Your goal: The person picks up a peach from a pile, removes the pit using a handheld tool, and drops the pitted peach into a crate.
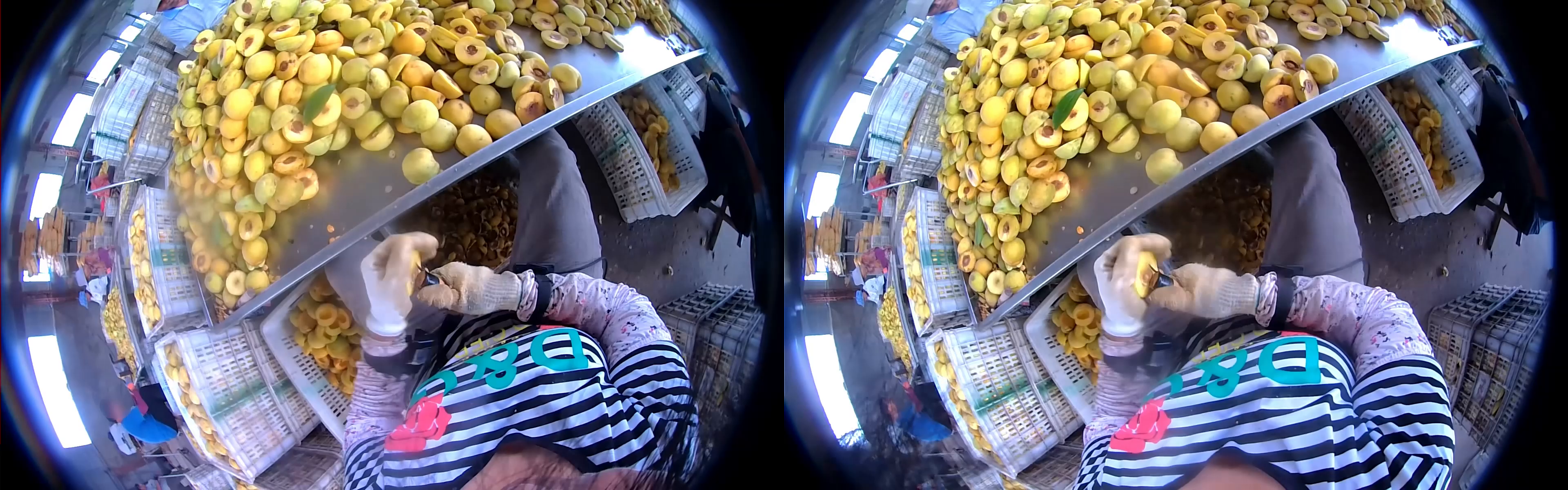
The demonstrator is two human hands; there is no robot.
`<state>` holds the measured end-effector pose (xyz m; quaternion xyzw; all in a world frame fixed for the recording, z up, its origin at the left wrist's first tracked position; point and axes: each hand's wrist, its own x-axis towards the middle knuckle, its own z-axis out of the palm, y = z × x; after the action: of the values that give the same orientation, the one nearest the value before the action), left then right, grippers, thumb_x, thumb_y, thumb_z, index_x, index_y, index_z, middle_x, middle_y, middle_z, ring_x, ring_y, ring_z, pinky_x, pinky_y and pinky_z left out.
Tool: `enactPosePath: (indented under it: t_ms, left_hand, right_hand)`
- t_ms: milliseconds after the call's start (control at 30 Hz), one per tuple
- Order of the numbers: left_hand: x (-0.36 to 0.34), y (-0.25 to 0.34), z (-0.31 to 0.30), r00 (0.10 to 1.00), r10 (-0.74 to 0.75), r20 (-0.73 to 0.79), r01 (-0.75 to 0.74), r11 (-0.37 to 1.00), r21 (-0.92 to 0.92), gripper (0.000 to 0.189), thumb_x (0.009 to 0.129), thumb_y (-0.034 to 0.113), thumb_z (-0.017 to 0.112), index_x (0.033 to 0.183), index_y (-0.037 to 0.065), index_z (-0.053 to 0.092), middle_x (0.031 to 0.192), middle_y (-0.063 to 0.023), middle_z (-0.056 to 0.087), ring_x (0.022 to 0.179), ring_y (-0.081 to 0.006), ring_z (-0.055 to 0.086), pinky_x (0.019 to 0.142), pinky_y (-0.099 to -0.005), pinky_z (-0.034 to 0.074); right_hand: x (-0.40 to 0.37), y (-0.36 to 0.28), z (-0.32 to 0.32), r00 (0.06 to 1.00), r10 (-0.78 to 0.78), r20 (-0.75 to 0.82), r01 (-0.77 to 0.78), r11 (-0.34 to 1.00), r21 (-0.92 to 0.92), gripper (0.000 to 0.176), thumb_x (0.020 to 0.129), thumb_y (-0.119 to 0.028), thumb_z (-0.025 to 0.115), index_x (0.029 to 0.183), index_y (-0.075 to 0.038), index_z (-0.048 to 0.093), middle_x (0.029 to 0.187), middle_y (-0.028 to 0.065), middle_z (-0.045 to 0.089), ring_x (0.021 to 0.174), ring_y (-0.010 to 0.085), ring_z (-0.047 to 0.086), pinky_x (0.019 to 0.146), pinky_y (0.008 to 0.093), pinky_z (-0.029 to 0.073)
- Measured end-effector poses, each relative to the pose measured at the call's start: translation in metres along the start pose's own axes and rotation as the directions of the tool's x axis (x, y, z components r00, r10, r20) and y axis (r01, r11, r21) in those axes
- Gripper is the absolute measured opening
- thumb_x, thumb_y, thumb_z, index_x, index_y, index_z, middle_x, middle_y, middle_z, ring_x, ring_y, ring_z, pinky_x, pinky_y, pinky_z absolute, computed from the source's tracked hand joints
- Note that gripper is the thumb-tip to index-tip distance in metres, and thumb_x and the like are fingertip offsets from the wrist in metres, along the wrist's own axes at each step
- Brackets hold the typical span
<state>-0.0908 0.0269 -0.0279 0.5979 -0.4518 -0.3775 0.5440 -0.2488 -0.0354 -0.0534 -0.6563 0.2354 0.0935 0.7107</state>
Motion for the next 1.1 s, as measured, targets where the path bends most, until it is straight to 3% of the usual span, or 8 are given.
enactPosePath:
  t_ms: [100, 200, 300, 333, 433, 567, 1000, 1100]
  left_hand:
    - [0.006, 0.015, -0.004, 0.908, -0.355, 0.224, 0.323, 0.931, 0.169, 0.028, 0.098, 0.018, 0.057, 0.092, -0.004, 0.074, 0.088, -0.0076, 0.073, 0.079, -0.0125, 0.064, 0.07, -0.0261, 0.049]
    - [-0.004, 0.012, 0.004, 0.994, -0.077, -0.08, 0.039, 0.918, -0.396, 0.026, 0.1, 0.01, 0.051, 0.109, -0.004, 0.07, 0.104, -0.0127, 0.073, 0.096, -0.0138, 0.066, 0.079, -0.0283, 0.054]
    - [-0.01, -0.017, 0.023, 0.917, 0.314, -0.244, -0.34, 0.938, -0.067, 0.027, 0.1, 0.01, 0.049, 0.114, -0.005, 0.068, 0.105, -0.0135, 0.073, 0.096, -0.0164, 0.067, 0.081, -0.0286, 0.055]
    - [-0.012, -0.017, 0.018, 0.974, 0.098, -0.204, -0.143, 0.966, -0.218, 0.028, 0.101, 0.01, 0.049, 0.118, -0.005, 0.066, 0.103, -0.0139, 0.073, 0.092, -0.0175, 0.069, 0.08, -0.0272, 0.056]
    - [0.0, 0.002, 0.009, 0.968, -0.245, 0.053, 0.239, 0.836, -0.494, 0.034, 0.102, 0.014, 0.052, 0.129, -0.003, 0.061, 0.092, -0.014, 0.074, 0.077, -0.0162, 0.069, 0.072, -0.0265, 0.056]
    - [0.02, -0.003, -0.005, 0.901, -0.273, 0.338, 0.41, 0.791, -0.454, 0.04, 0.1, 0.02, 0.053, 0.131, -0.005, 0.058, 0.086, -0.0153, 0.073, 0.072, -0.0174, 0.068, 0.068, -0.0262, 0.055]
    - [0.03, -0.018, 0.013, 0.918, -0.118, 0.379, 0.383, 0.519, -0.764, 0.039, 0.102, 0.02, 0.046, 0.133, -0.001, 0.057, 0.085, -0.0141, 0.069, 0.078, -0.0267, 0.066, 0.075, -0.0362, 0.054]
    - [0.027, -0.03, 0.03, 0.943, -0.147, 0.299, 0.327, 0.241, -0.914, 0.039, 0.104, 0.021, 0.04, 0.134, 0.003, 0.058, 0.084, -0.0107, 0.068, 0.08, -0.029, 0.065, 0.079, -0.0419, 0.053]
  right_hand:
    - [0.004, 0.003, 0.007, 0.996, -0.028, -0.088, 0.013, 0.987, -0.161, 0.058, 0.099, -0.057, 0.053, 0.117, -0.003, 0.067, 0.097, 0.0189, 0.07, 0.098, 0.0315, 0.067, 0.088, 0.0392, 0.051]
    - [-0.005, -0.016, 0.001, 0.995, 0.097, -0.03, -0.097, 0.995, 0.008, 0.059, 0.101, -0.057, 0.048, 0.107, -0.002, 0.068, 0.084, 0.0151, 0.067, 0.078, 0.0274, 0.066, 0.072, 0.0387, 0.053]
    - [-0.006, -0.005, 0.005, 0.997, 0.007, 0.077, -0.034, 0.931, 0.363, 0.056, 0.104, -0.057, 0.041, 0.086, -0.007, 0.06, 0.063, 0.0039, 0.053, 0.052, 0.0172, 0.051, 0.049, 0.0331, 0.043]
    - [-0.012, -0.007, 0.012, 0.981, 0.019, 0.191, -0.127, 0.807, 0.576, 0.051, 0.105, -0.056, 0.037, 0.075, -0.015, 0.045, 0.056, -0.006, 0.035, 0.042, 0.0086, 0.032, 0.04, 0.0266, 0.029]
    - [-0.017, 0.005, 0.011, 0.938, -0.113, 0.327, -0.19, 0.623, 0.759, 0.053, 0.103, -0.064, 0.035, 0.081, -0.016, 0.043, 0.056, -0.0072, 0.031, 0.043, 0.007, 0.029, 0.04, 0.0243, 0.03]
    - [-0.011, 0.013, 0.012, 0.94, -0.124, 0.317, -0.164, 0.65, 0.742, 0.056, 0.097, -0.071, 0.041, 0.085, -0.017, 0.045, 0.058, -0.0054, 0.035, 0.044, 0.0063, 0.026, 0.04, 0.023, 0.025]
    - [0.0, 0.029, 0.021, 0.798, -0.45, 0.401, -0.406, 0.092, 0.909, 0.056, 0.096, -0.07, 0.046, 0.082, -0.016, 0.049, 0.052, -0.0054, 0.037, 0.04, 0.0055, 0.03, 0.04, 0.024, 0.027]
    - [0.001, 0.031, 0.019, 0.792, -0.479, 0.378, -0.427, 0.008, 0.904, 0.056, 0.097, -0.067, 0.047, 0.081, -0.013, 0.051, 0.052, -0.0047, 0.04, 0.039, 0.0054, 0.036, 0.037, 0.0225, 0.03]
